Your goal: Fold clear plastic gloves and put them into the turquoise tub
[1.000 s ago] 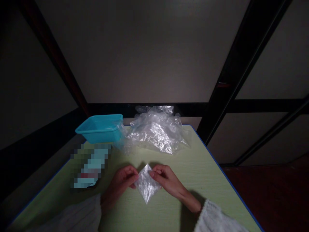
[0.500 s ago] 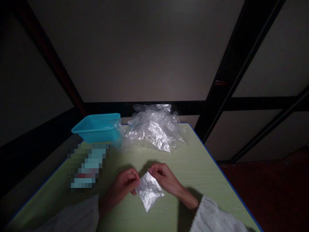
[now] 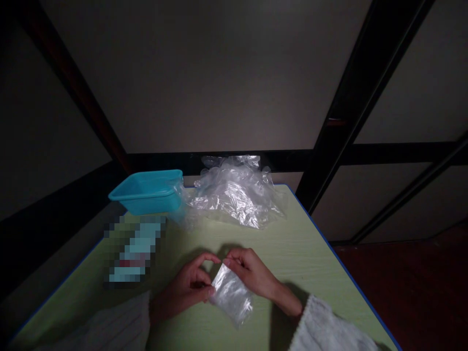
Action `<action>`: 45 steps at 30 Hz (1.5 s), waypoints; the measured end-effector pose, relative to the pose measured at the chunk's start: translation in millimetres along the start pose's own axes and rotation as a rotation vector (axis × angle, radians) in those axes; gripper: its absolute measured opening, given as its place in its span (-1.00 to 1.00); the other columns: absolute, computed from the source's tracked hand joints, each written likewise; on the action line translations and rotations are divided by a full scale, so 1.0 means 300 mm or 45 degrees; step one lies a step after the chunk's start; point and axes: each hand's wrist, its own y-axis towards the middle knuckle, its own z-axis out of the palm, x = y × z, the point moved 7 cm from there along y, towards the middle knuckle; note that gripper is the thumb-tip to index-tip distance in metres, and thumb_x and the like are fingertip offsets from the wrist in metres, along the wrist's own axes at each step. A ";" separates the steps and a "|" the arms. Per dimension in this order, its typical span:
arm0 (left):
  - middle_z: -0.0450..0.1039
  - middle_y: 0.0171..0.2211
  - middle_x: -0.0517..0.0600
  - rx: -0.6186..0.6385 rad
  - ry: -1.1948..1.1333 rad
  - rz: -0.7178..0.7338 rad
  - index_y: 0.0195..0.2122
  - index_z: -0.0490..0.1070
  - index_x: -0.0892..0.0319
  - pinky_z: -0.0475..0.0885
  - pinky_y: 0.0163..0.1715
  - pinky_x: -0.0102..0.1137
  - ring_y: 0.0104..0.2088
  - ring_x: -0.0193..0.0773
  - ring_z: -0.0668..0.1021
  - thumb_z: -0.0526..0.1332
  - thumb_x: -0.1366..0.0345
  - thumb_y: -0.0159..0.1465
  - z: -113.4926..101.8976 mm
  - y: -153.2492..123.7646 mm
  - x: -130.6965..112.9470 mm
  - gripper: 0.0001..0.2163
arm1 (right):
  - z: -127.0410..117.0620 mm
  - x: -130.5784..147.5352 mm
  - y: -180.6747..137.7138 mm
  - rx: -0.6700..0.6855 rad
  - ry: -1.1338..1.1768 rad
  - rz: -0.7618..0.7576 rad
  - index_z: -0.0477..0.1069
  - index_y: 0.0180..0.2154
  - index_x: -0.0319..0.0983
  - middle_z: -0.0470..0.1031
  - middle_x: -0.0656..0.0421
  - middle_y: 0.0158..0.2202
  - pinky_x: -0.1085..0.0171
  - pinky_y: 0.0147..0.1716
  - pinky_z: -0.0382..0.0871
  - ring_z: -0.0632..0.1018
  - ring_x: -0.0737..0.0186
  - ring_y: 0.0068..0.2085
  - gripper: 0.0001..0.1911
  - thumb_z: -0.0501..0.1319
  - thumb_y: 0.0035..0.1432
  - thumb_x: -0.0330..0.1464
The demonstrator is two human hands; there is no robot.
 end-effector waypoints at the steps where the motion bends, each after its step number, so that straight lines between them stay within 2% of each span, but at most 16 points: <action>1: 0.34 -0.62 -0.21 -0.005 0.008 0.018 -0.10 0.19 0.18 0.21 -0.57 -0.52 -0.58 -0.38 0.42 0.21 0.44 -0.03 -0.001 -0.001 -0.006 -0.57 | 0.002 0.006 -0.002 0.018 -0.012 -0.013 0.21 -0.55 -0.24 0.10 0.32 -0.62 0.38 -0.62 -0.02 0.14 0.41 -0.58 -0.46 0.03 0.09 0.11; 5: 0.39 -0.49 -0.13 -0.051 -0.026 0.058 -0.13 0.16 0.15 0.24 -0.51 -0.49 -0.46 -0.32 0.44 0.21 0.38 0.00 -0.008 -0.002 -0.034 -0.61 | 0.009 0.019 -0.004 0.070 -0.027 -0.057 0.24 -0.54 -0.25 0.07 0.33 -0.63 0.38 -0.63 -0.03 0.11 0.42 -0.59 -0.48 0.03 0.14 0.06; 8: 0.39 -0.40 -0.08 -0.080 -0.028 0.103 -0.18 0.17 0.16 0.30 -0.37 -0.42 -0.34 -0.28 0.46 0.20 0.37 0.01 -0.011 -0.003 -0.067 -0.66 | 0.016 0.020 -0.005 0.104 -0.019 -0.081 0.27 -0.52 -0.26 0.07 0.33 -0.62 0.39 -0.63 -0.03 0.11 0.42 -0.59 -0.50 0.03 0.16 0.03; 11: 0.38 -0.40 -0.07 -0.062 -0.040 0.103 -0.19 0.15 0.16 0.31 -0.30 -0.39 -0.31 -0.27 0.47 0.20 0.38 -0.01 -0.001 -0.003 -0.083 -0.65 | 0.026 0.018 -0.007 0.136 -0.018 -0.092 0.28 -0.51 -0.27 0.09 0.32 -0.62 0.39 -0.63 -0.04 0.11 0.42 -0.58 -0.52 0.03 0.18 0.00; 14: 0.36 -0.48 -0.13 -0.039 -0.078 0.056 -0.17 0.13 0.16 0.30 -0.41 -0.44 -0.43 -0.32 0.45 0.22 0.38 -0.01 0.012 0.000 -0.064 -0.61 | 0.030 0.022 -0.009 0.134 -0.031 -0.113 0.28 -0.52 -0.27 0.07 0.33 -0.62 0.39 -0.63 -0.05 0.10 0.42 -0.58 -0.53 0.02 0.20 -0.03; 18: 0.29 -0.61 -0.22 -0.099 -0.122 0.063 -0.15 0.13 0.17 0.17 -0.58 -0.53 -0.61 -0.43 0.34 0.23 0.40 -0.03 0.006 0.009 -0.032 -0.59 | 0.026 0.032 -0.008 0.088 -0.091 -0.138 0.23 -0.55 -0.26 0.04 0.34 -0.63 0.39 -0.62 -0.05 0.09 0.42 -0.58 -0.53 0.02 0.21 -0.04; 25: 0.24 -0.63 -0.25 -0.136 -0.147 0.063 -0.18 0.17 0.20 0.14 -0.66 -0.58 -0.65 -0.48 0.29 0.21 0.45 -0.06 -0.001 0.008 -0.039 -0.61 | 0.006 0.037 -0.006 -0.023 -0.182 -0.104 0.18 -0.57 -0.23 0.03 0.34 -0.64 0.38 -0.63 -0.05 0.09 0.41 -0.59 -0.49 -0.03 0.19 0.02; 30: 0.23 -0.62 -0.25 -0.110 -0.160 0.032 -0.21 0.16 0.18 0.26 -0.67 -0.54 -0.66 -0.44 0.33 0.22 0.42 -0.05 0.009 -0.003 -0.056 -0.63 | 0.007 0.034 -0.007 -0.022 -0.199 -0.074 0.17 -0.58 -0.23 0.04 0.34 -0.65 0.38 -0.63 -0.04 0.10 0.41 -0.60 -0.48 -0.04 0.17 0.05; 34: 0.24 -0.61 -0.24 -0.100 -0.148 0.007 -0.19 0.15 0.18 0.27 -0.66 -0.52 -0.65 -0.42 0.34 0.22 0.41 -0.05 0.011 -0.005 -0.059 -0.62 | 0.007 0.032 -0.008 -0.018 -0.196 -0.081 0.19 -0.57 -0.23 0.05 0.34 -0.64 0.38 -0.63 -0.04 0.11 0.41 -0.60 -0.49 -0.03 0.18 0.03; 37: 0.31 -0.56 -0.19 -0.109 -0.089 0.038 -0.18 0.18 0.18 0.27 -0.57 -0.52 -0.57 -0.40 0.39 0.20 0.42 -0.03 0.007 -0.007 -0.073 -0.64 | 0.011 0.032 -0.009 0.008 -0.172 -0.089 0.22 -0.55 -0.25 0.05 0.33 -0.63 0.38 -0.62 -0.03 0.10 0.41 -0.59 -0.49 -0.03 0.19 0.02; 41: 0.39 -0.46 -0.11 -0.092 -0.037 0.077 -0.32 0.24 0.17 0.31 -0.36 -0.46 -0.38 -0.32 0.47 0.21 0.42 0.00 0.009 -0.012 -0.092 -0.78 | 0.019 0.037 -0.011 0.044 -0.144 -0.113 0.24 -0.54 -0.26 0.06 0.33 -0.62 0.38 -0.61 0.00 0.11 0.41 -0.58 -0.51 -0.02 0.21 -0.01; 45: 0.35 -0.49 -0.11 -0.123 -0.039 0.057 -0.50 0.23 0.18 0.28 -0.42 -0.49 -0.42 -0.32 0.45 0.22 0.44 -0.04 0.003 -0.008 -0.080 -0.86 | 0.022 0.037 -0.013 0.050 -0.159 -0.127 0.26 -0.52 -0.26 0.08 0.33 -0.62 0.39 -0.61 0.00 0.12 0.41 -0.58 -0.55 -0.01 0.22 -0.05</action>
